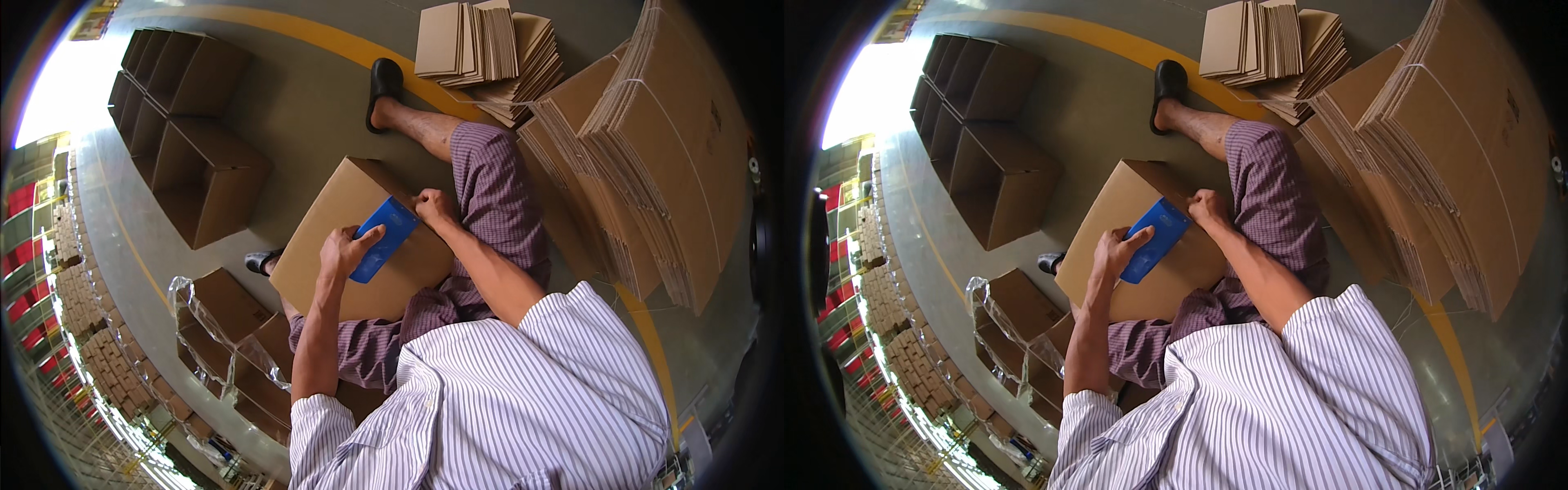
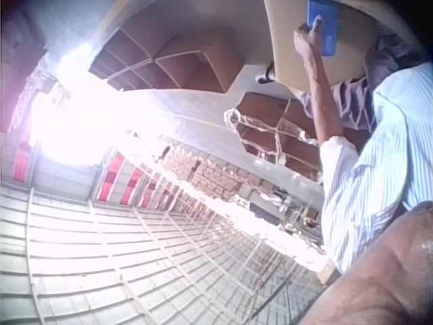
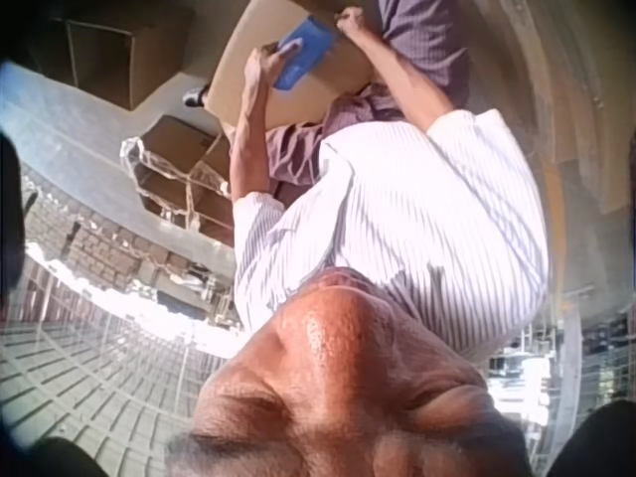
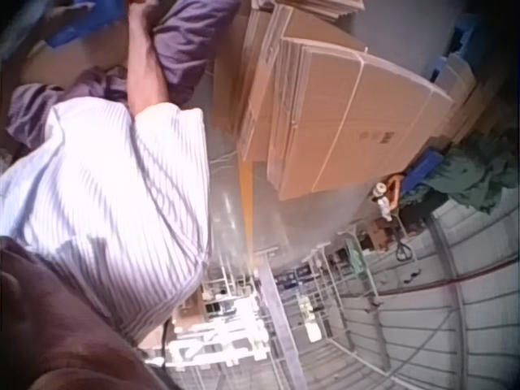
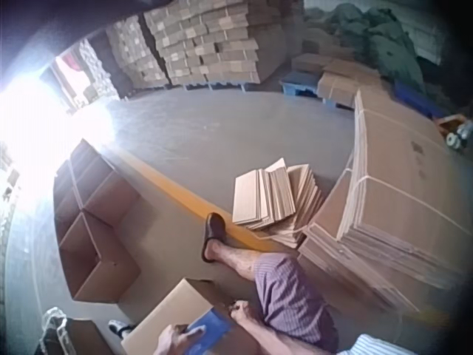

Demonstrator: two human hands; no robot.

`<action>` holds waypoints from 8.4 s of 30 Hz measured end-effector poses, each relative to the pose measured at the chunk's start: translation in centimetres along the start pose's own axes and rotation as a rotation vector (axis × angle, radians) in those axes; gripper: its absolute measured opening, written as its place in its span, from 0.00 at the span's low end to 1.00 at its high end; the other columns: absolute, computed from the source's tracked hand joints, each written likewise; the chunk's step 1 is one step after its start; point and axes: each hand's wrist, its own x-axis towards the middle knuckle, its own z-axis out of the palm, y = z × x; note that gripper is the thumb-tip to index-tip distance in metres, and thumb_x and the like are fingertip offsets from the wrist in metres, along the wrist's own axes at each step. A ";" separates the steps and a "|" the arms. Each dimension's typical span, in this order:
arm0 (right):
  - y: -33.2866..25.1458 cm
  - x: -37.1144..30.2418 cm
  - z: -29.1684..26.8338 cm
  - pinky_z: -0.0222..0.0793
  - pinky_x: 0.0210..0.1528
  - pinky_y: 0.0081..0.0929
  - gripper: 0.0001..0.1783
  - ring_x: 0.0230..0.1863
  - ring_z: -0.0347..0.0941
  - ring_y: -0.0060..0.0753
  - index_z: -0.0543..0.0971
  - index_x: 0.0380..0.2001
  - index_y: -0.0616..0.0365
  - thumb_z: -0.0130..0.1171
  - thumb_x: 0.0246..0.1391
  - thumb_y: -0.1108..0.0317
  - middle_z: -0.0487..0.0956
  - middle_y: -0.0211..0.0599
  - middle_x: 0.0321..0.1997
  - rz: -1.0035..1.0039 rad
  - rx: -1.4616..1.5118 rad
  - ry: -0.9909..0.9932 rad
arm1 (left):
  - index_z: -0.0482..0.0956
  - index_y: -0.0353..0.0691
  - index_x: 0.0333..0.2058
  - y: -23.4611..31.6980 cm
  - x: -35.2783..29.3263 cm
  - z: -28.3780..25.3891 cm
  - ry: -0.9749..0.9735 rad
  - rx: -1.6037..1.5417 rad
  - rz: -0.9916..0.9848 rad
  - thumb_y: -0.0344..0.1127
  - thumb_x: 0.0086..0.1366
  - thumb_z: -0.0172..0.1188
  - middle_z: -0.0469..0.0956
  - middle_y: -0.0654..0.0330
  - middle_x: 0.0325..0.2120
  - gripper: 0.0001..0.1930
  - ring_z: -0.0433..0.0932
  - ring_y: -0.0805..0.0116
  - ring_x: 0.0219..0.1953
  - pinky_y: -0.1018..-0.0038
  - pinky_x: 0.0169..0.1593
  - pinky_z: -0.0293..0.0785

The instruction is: The person assembles flat cardboard sheets into boxes, folds the flaps, and seals them with packing tape using a handheld dispenser. They repeat this process for multiple boxes, stacking the finished units nearby.

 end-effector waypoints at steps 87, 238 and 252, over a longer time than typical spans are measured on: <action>-9.6 -6.9 12.6 0.34 0.74 0.55 0.36 0.76 0.40 0.47 0.58 0.68 0.53 0.47 0.62 0.46 0.50 0.41 0.75 -1.110 -0.720 0.147 | 0.85 0.34 0.39 -19.8 -8.2 -4.0 -0.045 -0.019 -0.093 0.67 0.49 0.65 0.83 0.48 0.27 0.36 0.84 0.56 0.30 0.64 0.36 0.79; -15.9 -10.3 18.1 0.32 0.74 0.50 0.51 0.76 0.42 0.47 0.61 0.67 0.53 0.64 0.45 0.37 0.53 0.41 0.74 -1.552 -0.882 -0.377 | 0.84 0.39 0.40 -32.6 -0.7 13.2 0.224 -0.508 0.178 0.65 0.57 0.57 0.81 0.46 0.40 0.32 0.77 0.47 0.47 0.54 0.54 0.66; -16.5 -11.1 17.9 0.26 0.75 0.49 0.61 0.78 0.31 0.47 0.50 0.71 0.50 0.71 0.34 0.54 0.43 0.41 0.77 -1.567 -1.110 -0.577 | 0.85 0.43 0.40 -25.4 -2.5 17.3 0.498 0.088 -0.344 0.60 0.55 0.63 0.84 0.53 0.32 0.26 0.81 0.49 0.40 0.58 0.51 0.65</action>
